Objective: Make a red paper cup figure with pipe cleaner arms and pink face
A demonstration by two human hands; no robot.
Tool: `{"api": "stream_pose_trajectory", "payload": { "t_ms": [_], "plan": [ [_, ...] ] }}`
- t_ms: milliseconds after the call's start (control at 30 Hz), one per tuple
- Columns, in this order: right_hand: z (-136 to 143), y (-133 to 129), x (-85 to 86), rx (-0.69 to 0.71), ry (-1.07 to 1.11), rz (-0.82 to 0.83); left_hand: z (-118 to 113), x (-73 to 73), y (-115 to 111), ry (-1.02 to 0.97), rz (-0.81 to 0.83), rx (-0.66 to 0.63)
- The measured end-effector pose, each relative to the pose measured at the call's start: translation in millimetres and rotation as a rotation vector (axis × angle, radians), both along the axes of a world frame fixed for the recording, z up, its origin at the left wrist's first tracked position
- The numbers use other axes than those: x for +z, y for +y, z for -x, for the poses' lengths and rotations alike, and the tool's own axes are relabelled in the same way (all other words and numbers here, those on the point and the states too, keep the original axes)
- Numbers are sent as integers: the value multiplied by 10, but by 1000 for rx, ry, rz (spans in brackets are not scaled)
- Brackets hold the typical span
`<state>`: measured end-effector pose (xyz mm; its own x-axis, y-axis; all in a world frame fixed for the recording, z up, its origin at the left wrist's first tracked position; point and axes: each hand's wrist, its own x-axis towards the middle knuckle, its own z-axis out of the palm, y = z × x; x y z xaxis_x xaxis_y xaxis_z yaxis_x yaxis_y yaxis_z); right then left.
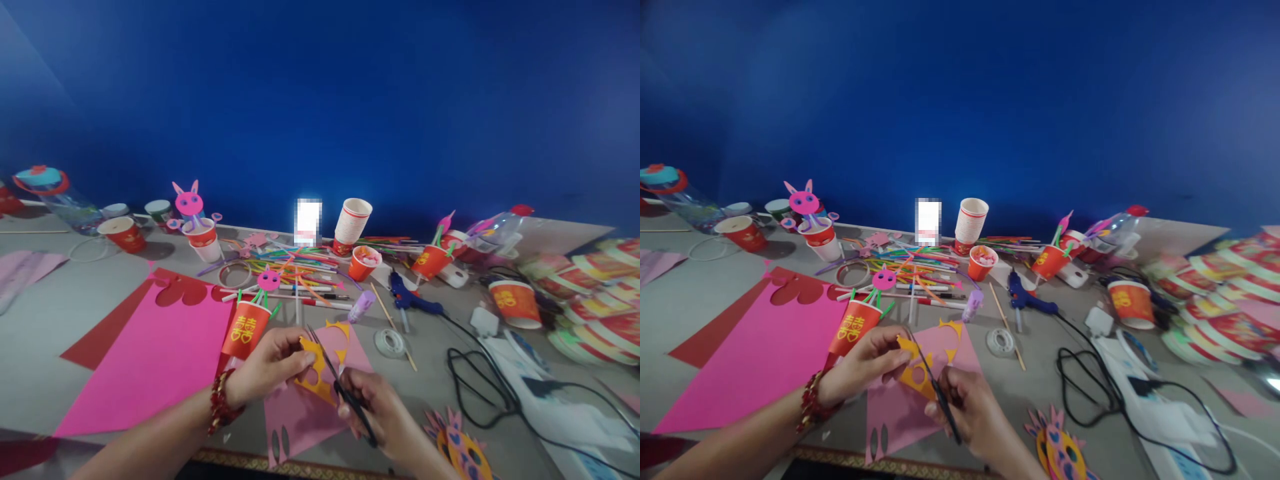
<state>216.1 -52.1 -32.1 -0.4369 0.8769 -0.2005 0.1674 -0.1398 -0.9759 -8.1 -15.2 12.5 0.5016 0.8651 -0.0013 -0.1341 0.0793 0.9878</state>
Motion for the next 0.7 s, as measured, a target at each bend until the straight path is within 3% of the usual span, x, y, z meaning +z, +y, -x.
{"api": "stream_pose_trajectory", "payload": {
  "t_ms": [233,400,567,700],
  "plan": [
    [-83,47,68,39,-59,4,12,10,12,48,34,-25],
    [-103,128,207,-99,-69,-18,14,-43,29,83,25,-77],
    [114,222,436,-219,93,-96,-29,-84,15,273,-172,-103],
    [243,269,427,-188,63,-138,-53,-83,2,368,-292,-103]
  ]
}}
